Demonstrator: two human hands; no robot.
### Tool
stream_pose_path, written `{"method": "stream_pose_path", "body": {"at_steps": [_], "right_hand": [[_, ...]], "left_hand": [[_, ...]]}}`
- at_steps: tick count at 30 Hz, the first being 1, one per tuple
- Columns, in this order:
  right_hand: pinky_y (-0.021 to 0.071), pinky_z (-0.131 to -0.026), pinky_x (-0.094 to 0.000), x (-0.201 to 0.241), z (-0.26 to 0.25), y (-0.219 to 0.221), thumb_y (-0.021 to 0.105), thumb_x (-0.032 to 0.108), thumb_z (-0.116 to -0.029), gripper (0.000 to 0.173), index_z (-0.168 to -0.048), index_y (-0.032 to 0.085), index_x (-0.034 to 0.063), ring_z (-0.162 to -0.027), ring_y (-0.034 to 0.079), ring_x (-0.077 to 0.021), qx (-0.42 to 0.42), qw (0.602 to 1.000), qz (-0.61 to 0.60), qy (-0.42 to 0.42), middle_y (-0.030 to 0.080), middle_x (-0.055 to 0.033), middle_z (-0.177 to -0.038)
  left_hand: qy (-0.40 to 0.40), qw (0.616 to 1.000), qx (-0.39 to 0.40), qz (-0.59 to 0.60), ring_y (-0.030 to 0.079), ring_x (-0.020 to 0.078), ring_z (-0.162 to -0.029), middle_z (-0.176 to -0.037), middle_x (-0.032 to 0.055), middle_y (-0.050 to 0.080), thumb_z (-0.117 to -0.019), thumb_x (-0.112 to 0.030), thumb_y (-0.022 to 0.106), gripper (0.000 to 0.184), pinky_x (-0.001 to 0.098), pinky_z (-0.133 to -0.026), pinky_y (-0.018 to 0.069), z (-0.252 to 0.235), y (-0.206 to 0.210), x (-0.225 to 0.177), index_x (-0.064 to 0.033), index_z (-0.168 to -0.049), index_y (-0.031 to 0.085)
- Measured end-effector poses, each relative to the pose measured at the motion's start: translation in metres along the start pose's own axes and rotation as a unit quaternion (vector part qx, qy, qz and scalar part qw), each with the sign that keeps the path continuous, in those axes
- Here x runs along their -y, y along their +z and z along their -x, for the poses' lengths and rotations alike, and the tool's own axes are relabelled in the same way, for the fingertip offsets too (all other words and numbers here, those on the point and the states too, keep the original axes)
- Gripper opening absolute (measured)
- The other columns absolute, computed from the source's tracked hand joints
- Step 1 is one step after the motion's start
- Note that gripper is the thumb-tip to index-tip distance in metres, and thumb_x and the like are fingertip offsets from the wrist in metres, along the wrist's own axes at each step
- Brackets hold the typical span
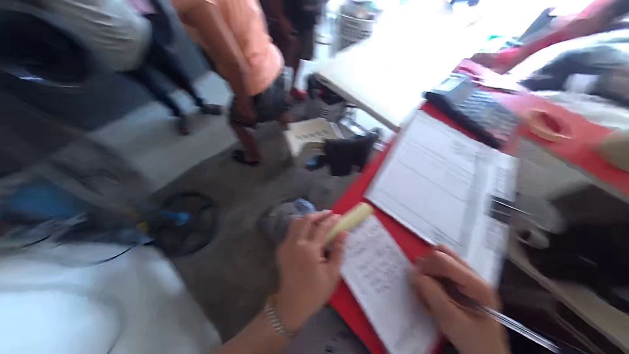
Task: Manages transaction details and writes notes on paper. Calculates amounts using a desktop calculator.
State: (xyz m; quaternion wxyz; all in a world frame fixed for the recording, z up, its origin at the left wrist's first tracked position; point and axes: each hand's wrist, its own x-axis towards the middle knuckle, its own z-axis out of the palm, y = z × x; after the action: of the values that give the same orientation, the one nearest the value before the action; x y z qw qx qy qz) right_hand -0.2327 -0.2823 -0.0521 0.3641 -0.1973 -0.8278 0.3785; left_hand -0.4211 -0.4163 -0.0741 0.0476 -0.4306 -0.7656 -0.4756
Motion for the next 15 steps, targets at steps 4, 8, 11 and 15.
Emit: {"method": "stream_pose_path", "body": {"at_steps": [4, 8, 11, 15], "right_hand": [[0.0525, -0.062, -0.0124, -0.002, -0.004, -0.004, 0.064, 0.004, -0.087, 0.009, -0.081, 0.063, 0.0102, -0.074, 0.059, 0.002, 0.062, 0.997, -0.034, 0.023, 0.06, 0.0043, -0.085], [0.0526, -0.053, -0.0146, 0.001, -0.007, -0.007, 0.064, 0.003, -0.0878, 0.015, -0.079, 0.061, 0.0155, -0.064, 0.059, 0.0006, 0.063, 0.993, -0.08, 0.064, 0.061, 0.007, -0.082], [0.0539, -0.048, -0.0154, 0.007, -0.009, -0.007, 0.067, 0.006, -0.0874, 0.019, -0.088, 0.07, 0.025, -0.06, 0.061, 0.0012, 0.02, 0.984, -0.165, 0.07, 0.066, 0.0121, -0.085], [0.0522, -0.075, -0.0161, 0.033, 0.004, -0.003, 0.067, 0.009, -0.0882, 0.004, -0.088, 0.066, 0.0128, -0.086, 0.061, -0.0015, 0.101, 0.985, -0.136, -0.026, 0.063, 0.0041, -0.087]], "left_hand": [[0.001, 1.0, -0.004, 0.016, 0.067, 0.015, -0.105, -0.121, 0.0022, 0.072, -0.1006, -0.034, 0.062, 0.029, 0.0304, -0.084, 0.0573, -0.001, -0.001, 0.005, -0.0144, -0.116, 0.078], [0.009, 1.0, -0.008, 0.009, 0.067, 0.015, -0.104, -0.121, 0.0023, 0.072, -0.1017, -0.035, 0.06, 0.03, 0.0296, -0.082, 0.0571, -0.002, -0.001, 0.006, -0.0149, -0.116, 0.078], [-0.005, 1.0, -0.001, -0.009, 0.069, 0.0156, -0.105, -0.12, 0.0014, 0.073, -0.1017, -0.037, 0.06, 0.03, 0.0328, -0.082, 0.0584, -0.001, -0.005, 0.005, -0.0169, -0.116, 0.078], [-0.005, 0.999, 0.033, -0.018, 0.067, 0.0167, -0.105, -0.125, -0.0006, 0.07, -0.1024, -0.041, 0.059, 0.033, 0.0397, -0.081, 0.0562, 0.005, -0.004, 0.006, -0.0207, -0.122, 0.075]]}}
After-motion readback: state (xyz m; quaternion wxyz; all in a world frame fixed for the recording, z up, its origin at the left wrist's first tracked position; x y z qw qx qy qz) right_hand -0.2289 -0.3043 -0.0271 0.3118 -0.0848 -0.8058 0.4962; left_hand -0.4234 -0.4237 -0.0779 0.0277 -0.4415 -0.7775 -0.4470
